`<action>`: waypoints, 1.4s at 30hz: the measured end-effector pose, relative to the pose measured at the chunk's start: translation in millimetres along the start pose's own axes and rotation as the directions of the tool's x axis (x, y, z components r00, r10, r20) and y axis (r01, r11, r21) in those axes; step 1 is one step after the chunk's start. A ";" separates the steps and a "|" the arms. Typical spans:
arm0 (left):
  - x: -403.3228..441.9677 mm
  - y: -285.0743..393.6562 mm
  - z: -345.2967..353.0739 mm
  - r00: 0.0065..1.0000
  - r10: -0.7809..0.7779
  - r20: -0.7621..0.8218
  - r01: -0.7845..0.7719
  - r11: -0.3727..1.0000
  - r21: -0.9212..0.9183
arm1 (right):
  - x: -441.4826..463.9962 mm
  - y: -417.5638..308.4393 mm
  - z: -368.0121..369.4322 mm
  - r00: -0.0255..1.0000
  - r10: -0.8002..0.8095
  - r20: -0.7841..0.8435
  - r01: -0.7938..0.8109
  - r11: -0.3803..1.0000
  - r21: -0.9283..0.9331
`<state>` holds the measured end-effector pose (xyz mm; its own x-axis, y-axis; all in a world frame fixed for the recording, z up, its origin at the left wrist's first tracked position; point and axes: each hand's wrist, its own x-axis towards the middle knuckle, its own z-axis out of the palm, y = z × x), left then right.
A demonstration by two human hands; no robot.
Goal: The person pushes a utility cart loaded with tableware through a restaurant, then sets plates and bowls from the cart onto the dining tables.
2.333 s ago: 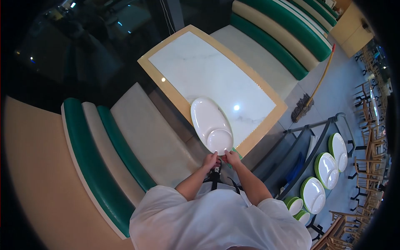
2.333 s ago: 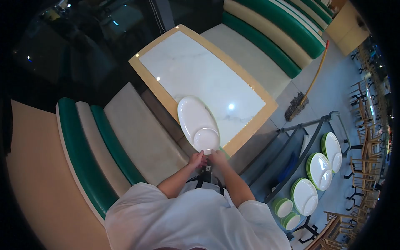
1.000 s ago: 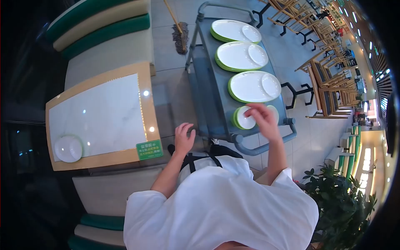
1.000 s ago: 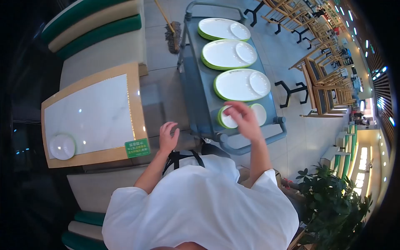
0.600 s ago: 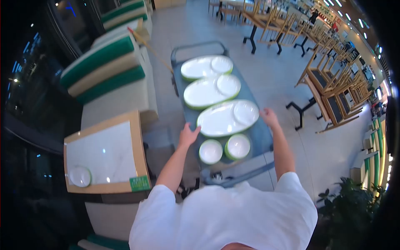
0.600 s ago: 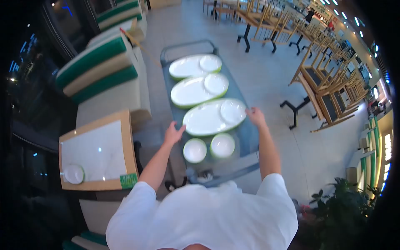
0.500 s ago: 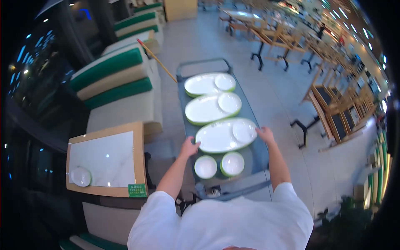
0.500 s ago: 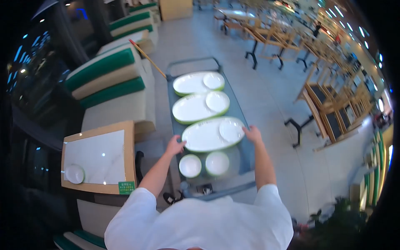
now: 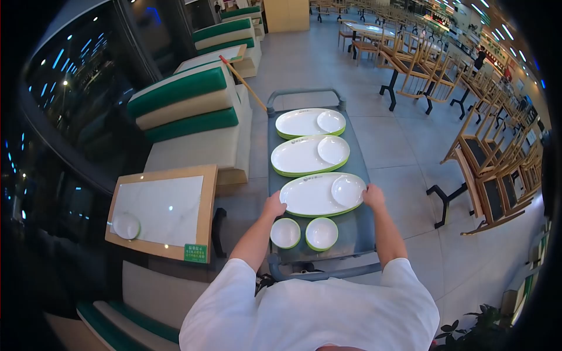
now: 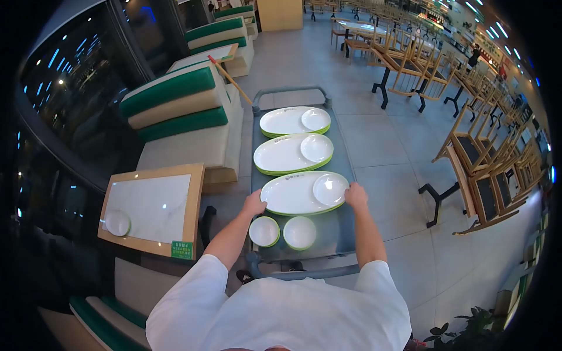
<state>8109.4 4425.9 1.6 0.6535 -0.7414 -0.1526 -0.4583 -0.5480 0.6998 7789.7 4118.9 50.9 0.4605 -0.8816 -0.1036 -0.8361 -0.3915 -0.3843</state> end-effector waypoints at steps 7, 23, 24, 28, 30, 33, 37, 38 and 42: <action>-30.4 8.3 -27.5 0.995 -0.097 -0.021 0.082 0.922 -0.378 | -11.7 -41.4 -50.0 0.966 -0.095 -0.240 0.149 0.965 0.214; -166.0 -68.3 -159.8 0.994 -0.108 0.019 0.002 -0.161 -0.987 | -147.3 -383.3 16.9 0.980 -0.190 0.059 0.009 0.337 0.941; -163.5 -88.8 -170.0 0.989 -0.145 0.023 0.002 -0.144 -0.990 | -160.6 -413.2 37.8 0.976 -0.195 0.097 -0.026 0.338 0.941; -190.7 -155.2 -223.0 0.888 -0.460 0.021 -0.033 -0.108 -0.994 | -225.8 -505.1 129.0 0.943 -0.233 0.236 -0.125 0.410 0.904; -206.9 -180.1 -253.8 0.809 -0.588 0.003 -0.105 -0.149 -0.983 | -262.1 -539.0 173.4 0.921 -0.245 0.304 -0.180 0.425 0.887; -235.7 -252.8 -271.0 0.681 -0.731 -0.048 -0.211 -0.133 -0.968 | -321.2 -575.8 244.6 0.902 -0.274 0.334 -0.219 0.375 0.901; -258.9 -351.0 -276.1 0.584 -0.802 -0.123 -0.305 -0.077 -0.949 | -379.1 -607.0 310.0 0.852 -0.343 0.395 -0.186 0.508 0.841; -267.1 -365.7 -288.0 0.525 -0.845 -0.104 -0.310 -0.076 -0.948 | -386.9 -610.6 319.6 0.852 -0.336 0.403 -0.191 0.516 0.835; -289.7 -458.8 -342.9 0.371 -0.894 -0.251 -0.350 0.115 -0.930 | -402.5 -610.1 342.0 0.554 -0.540 0.634 -0.073 0.727 0.682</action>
<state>8336.9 5025.0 -35.9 0.8034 0.3116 -0.5074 0.2785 0.5565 0.7828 8216.4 4802.9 13.3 0.8953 -0.1096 -0.4318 -0.4381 -0.0409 -0.8980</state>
